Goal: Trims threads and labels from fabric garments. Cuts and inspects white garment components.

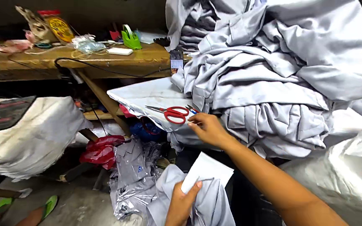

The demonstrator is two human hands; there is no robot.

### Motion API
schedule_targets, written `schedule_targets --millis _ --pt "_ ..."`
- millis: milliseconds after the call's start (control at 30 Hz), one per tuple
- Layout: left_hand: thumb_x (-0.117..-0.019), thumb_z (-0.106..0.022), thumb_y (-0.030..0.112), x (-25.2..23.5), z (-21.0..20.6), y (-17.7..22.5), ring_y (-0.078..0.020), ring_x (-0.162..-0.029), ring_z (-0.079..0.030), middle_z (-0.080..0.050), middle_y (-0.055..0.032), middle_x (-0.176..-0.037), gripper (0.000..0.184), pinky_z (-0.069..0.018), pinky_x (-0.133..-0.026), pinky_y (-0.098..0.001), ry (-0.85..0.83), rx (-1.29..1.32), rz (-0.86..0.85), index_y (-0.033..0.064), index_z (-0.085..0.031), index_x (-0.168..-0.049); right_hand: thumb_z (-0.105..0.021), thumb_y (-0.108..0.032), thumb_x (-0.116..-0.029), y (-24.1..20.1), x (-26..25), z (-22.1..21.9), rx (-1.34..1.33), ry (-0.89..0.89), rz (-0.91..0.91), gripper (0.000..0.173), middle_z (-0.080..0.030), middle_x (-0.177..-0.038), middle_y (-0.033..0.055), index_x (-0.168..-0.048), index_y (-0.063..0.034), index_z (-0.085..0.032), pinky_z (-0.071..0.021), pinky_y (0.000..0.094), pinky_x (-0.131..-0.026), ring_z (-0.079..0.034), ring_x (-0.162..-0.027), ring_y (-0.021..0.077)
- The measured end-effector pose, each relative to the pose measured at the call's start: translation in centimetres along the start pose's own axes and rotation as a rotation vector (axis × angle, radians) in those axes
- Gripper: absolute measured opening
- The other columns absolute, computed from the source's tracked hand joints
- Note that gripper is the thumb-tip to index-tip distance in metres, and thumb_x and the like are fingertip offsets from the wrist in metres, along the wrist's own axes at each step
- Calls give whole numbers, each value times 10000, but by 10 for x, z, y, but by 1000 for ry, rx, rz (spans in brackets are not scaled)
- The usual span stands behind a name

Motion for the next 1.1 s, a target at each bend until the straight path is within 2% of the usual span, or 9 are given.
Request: schedule_targets --millis 67,200,433,533,567,667,767,900,1100 --pt "-905 -621 -7 3 6 -11 -19 -731 -683 -718 47 -777 88 -586 -736 -234 70 59 65 45 -691 -915 -612 -143 -991 20 -46 -37 188 -67 -48 302 -655 -1250 245 -1204 59 -686 -518 569 -989 -638 -1178 387" --pt "-877 -573 -89 3 18 -9 34 -715 -662 -712 93 -748 212 -559 -722 -183 121 99 47 79 -699 -852 -669 -206 -969 45 -98 -82 370 -305 -215 358 -586 -1276 294 -1160 96 -673 -475 601 -992 -550 -1237 456" --pt "-875 -563 -100 1 27 -11 22 -700 -676 -731 77 -749 264 -570 -712 -185 165 173 32 108 -721 -840 -692 -345 -943 59 -109 -68 156 -423 -331 402 -671 -917 229 -956 56 -693 -502 600 -785 -659 -909 381" --pt "-864 -602 -78 -2 28 -7 15 -710 -682 -735 77 -757 235 -576 -704 -193 182 144 -32 117 -731 -840 -611 -181 -1001 53 -58 -37 -473 -233 -385 176 -675 -757 38 -980 -8 -637 -504 263 -546 -590 -581 81" --pt "-861 -628 -54 -5 28 -6 11 -716 -685 -737 76 -764 204 -581 -705 -197 183 124 -57 119 -735 -845 -593 -153 -999 52 -31 -29 -708 -216 -362 125 -680 -769 12 -1055 -42 -607 -519 206 -535 -599 -572 41" --pt "-862 -672 31 -17 20 -1 27 -707 -671 -717 107 -755 111 -575 -682 -181 145 -19 -128 128 -724 -853 -712 -163 -869 67 61 -1 -842 -165 -386 255 -635 -748 -54 -1091 -119 -594 -526 196 -567 -591 -591 29" --pt "-866 -676 45 -33 2 3 63 -679 -638 -681 142 -733 70 -553 -651 -158 75 -162 -180 113 -693 -857 -789 -426 -843 94 156 28 -592 -79 -498 347 -597 -694 -155 -966 -154 -613 -462 140 -510 -536 -547 -49" --pt "-885 -668 117 -53 -20 -4 88 -665 -603 -657 129 -724 59 -523 -642 -135 -6 -348 -258 78 -697 -852 -610 -750 -861 107 261 36 -573 -127 -561 571 -594 -726 -161 -968 -191 -649 -469 150 -558 -538 -609 -57" --pt "-886 -661 143 -62 -33 -17 95 -644 -583 -636 132 -699 73 -506 -629 -131 -17 -456 -231 99 -688 -833 -587 -768 -864 100 302 14 -566 -236 -580 639 -555 -726 -138 -973 -141 -640 -418 122 -557 -494 -616 -81"
Point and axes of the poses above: each hand's wrist, its own x-axis away from the middle knuckle, its own z-axis out of the back of the hand, y = z × x, the point moved 8 cm from there along -x, towards the middle knuckle
